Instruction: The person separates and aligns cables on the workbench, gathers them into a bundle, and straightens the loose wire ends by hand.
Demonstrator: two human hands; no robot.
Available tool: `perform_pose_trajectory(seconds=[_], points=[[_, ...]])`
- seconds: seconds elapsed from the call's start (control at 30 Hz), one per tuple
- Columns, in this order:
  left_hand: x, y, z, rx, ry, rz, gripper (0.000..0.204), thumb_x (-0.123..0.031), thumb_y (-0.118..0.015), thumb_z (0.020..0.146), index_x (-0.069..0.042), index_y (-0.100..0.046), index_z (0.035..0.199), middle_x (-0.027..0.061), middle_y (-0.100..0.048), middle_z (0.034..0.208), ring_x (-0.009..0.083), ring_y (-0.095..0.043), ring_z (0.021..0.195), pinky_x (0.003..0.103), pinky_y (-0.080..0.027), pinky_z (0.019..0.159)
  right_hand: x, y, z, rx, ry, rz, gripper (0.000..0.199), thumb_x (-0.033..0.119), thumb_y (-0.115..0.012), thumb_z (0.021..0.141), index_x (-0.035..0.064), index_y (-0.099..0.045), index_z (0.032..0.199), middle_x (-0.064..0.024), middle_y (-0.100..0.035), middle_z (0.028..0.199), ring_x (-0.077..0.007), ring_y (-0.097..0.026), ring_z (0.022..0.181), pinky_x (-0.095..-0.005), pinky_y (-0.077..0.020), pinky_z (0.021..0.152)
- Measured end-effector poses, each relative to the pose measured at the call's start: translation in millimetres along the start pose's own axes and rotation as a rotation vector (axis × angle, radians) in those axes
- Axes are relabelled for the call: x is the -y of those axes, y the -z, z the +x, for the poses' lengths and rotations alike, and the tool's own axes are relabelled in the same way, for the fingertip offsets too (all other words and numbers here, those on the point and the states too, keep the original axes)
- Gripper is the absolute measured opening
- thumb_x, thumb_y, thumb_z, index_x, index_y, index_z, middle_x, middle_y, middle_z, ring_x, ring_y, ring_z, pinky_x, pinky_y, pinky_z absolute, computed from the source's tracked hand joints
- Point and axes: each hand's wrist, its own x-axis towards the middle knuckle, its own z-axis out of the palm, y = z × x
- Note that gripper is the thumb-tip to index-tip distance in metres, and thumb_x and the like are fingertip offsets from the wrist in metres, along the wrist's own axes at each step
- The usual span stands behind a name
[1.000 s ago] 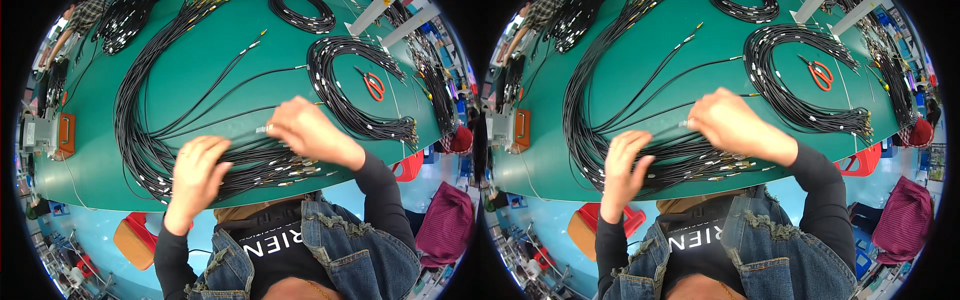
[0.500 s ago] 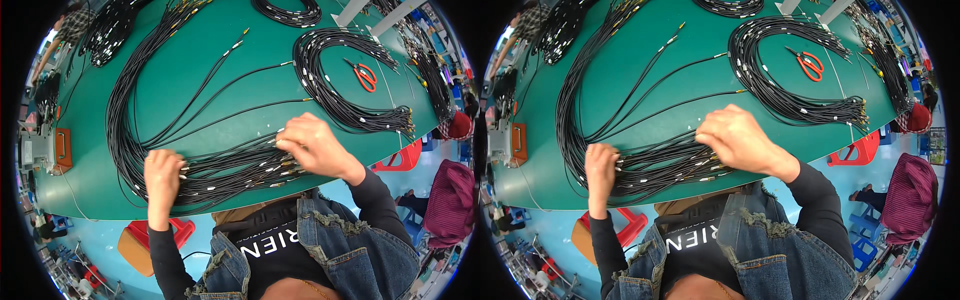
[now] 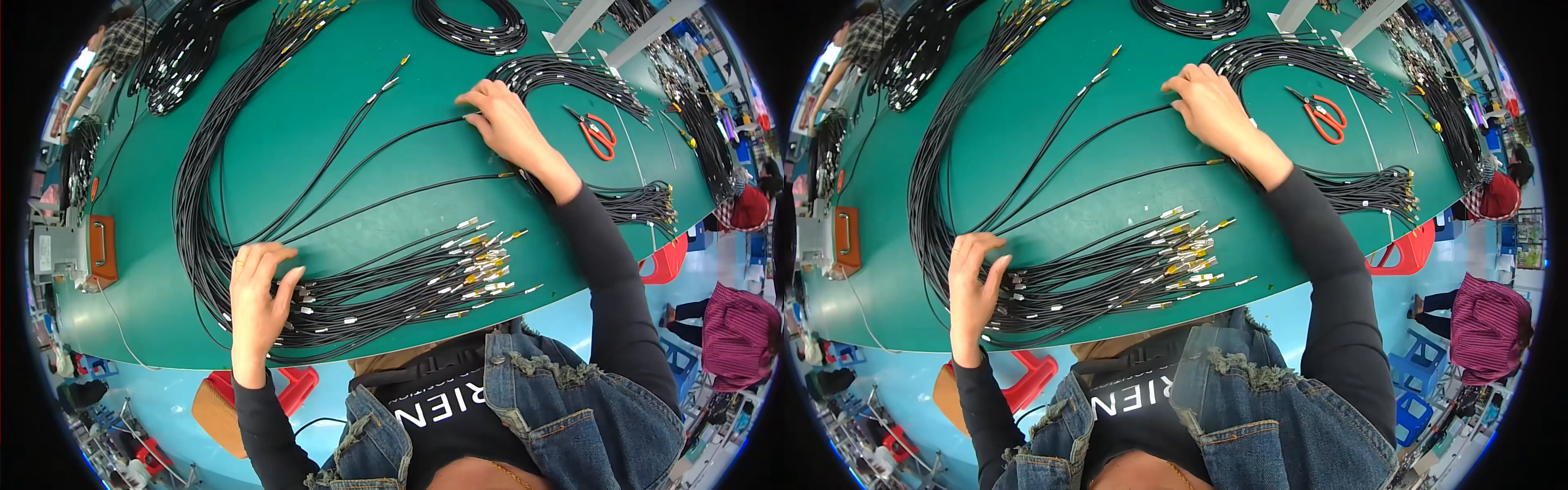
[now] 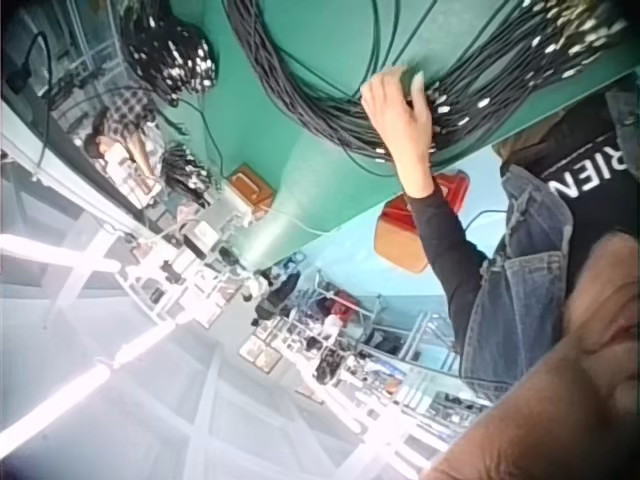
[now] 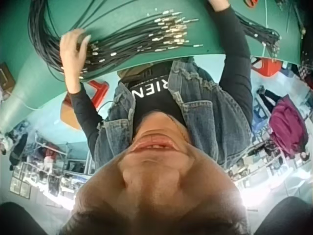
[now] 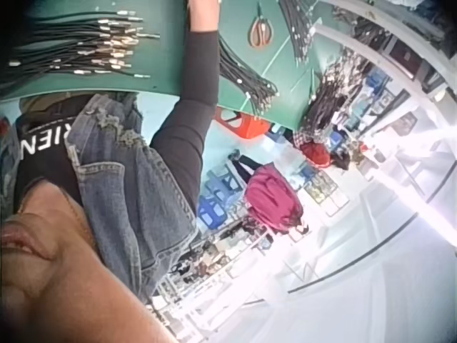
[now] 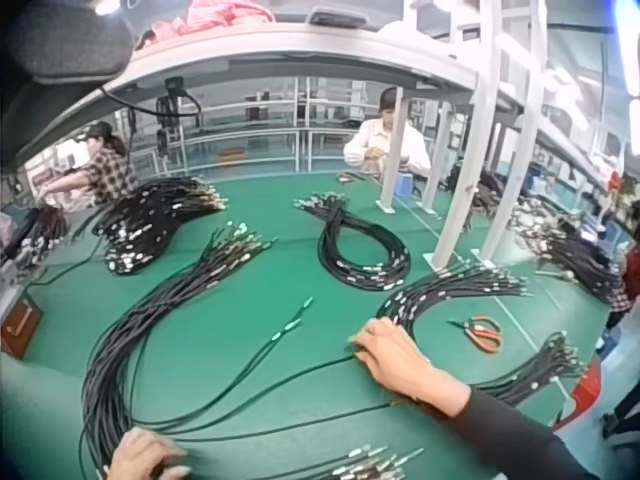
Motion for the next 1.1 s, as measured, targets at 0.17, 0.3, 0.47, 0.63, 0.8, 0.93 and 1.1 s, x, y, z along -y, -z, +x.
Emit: perform_pose_trajectory(seconds=[0.17, 0.3, 0.47, 0.63, 0.8, 0.93, 1.1], points=[[-8.0, -6.2, 26.4, -0.004, -0.087, -0.003, 0.028, -0.008, -0.071, 0.077, -0.003, -0.06, 0.103, 0.0093, -0.061, 0.101, 0.03, -0.055, 0.096, 0.039, -0.044, 0.085, -13.8, -5.3, 19.3, 0.146, 0.069, -0.023, 0.009, 0.005, -0.06, 0.085, -0.0009, -0.058, 0.091, -0.0121, -0.057, 0.086, -0.0283, -0.056, 0.082, -0.036, -0.0453, 0.074], [-8.9, -13.0, 31.5, -0.034, -0.074, 0.062, 0.03, -0.008, -0.07, 0.077, -0.003, -0.059, 0.105, 0.0099, -0.06, 0.104, 0.0307, -0.055, 0.097, 0.039, -0.045, 0.084, 14.7, 38.4, 13.7, 0.2, -0.031, 0.302, 0.009, 0.005, -0.06, 0.085, -0.0026, -0.056, 0.086, -0.0129, -0.058, 0.079, -0.0287, -0.056, 0.072, -0.0358, -0.0453, 0.066], [2.8, -27.4, 31.2, 0.047, -0.104, 0.108, 0.025, -0.006, -0.068, 0.079, -0.002, -0.06, 0.102, 0.0109, -0.059, 0.096, 0.0305, -0.056, 0.093, 0.038, -0.047, 0.081, 10.4, 54.7, -19.2, 0.449, 0.056, 0.195, 0.01, 0.007, -0.06, 0.085, -0.002, -0.056, 0.086, -0.0126, -0.058, 0.082, -0.0277, -0.058, 0.078, -0.0358, -0.0453, 0.069], [15.6, -38.9, 39.2, 0.058, -0.18, 0.167, 0.017, -0.009, -0.068, 0.078, -0.003, -0.057, 0.089, 0.0091, -0.054, 0.082, 0.0273, -0.057, 0.083, 0.037, -0.048, 0.073, 26.6, 18.6, 24.3, 0.262, 0.131, 0.199, 0.011, 0.009, -0.06, 0.086, 0.0012, -0.057, 0.093, -0.0124, -0.059, 0.093, -0.0294, -0.059, 0.089, -0.0375, -0.0469, 0.078], [18.0, -39.3, 40.8, 0.051, -0.195, 0.17, 0.014, -0.01, -0.068, 0.079, -0.004, -0.056, 0.084, 0.0078, -0.055, 0.08, 0.0267, -0.058, 0.081, 0.037, -0.049, 0.069, 40.4, -64.6, 95.5, 0.11, 0.41, 0.059, 0.017, 0.013, -0.063, 0.086, 0.0013, -0.055, 0.095, -0.0129, -0.058, 0.104, -0.0309, -0.058, 0.098, -0.0406, -0.0471, 0.082], [20.9, -34.6, 38.1, 0.058, -0.175, 0.137, 0.014, -0.011, -0.068, 0.08, -0.005, -0.056, 0.084, 0.0074, -0.055, 0.081, 0.0265, -0.057, 0.081, 0.038, -0.048, 0.068, 63.3, -81.5, 119.3, 0.422, 0.471, -0.009, 0.017, 0.014, -0.063, 0.086, 0.0015, -0.053, 0.089, -0.0137, -0.059, 0.1, -0.0314, -0.058, 0.098, -0.0416, -0.0465, 0.078], [36.7, -26.4, 39.3, 0.141, -0.144, 0.022, 0.014, -0.013, -0.068, 0.081, -0.006, -0.056, 0.083, 0.0073, -0.055, 0.079, 0.0264, -0.057, 0.08, 0.038, -0.048, 0.068, 58.9, -62.8, 149.4, 0.539, 0.437, -0.1, 0.016, 0.015, -0.062, 0.087, 0.0031, -0.052, 0.087, -0.0141, -0.061, 0.092, -0.0328, -0.058, 0.097, -0.0422, -0.0458, 0.077]])
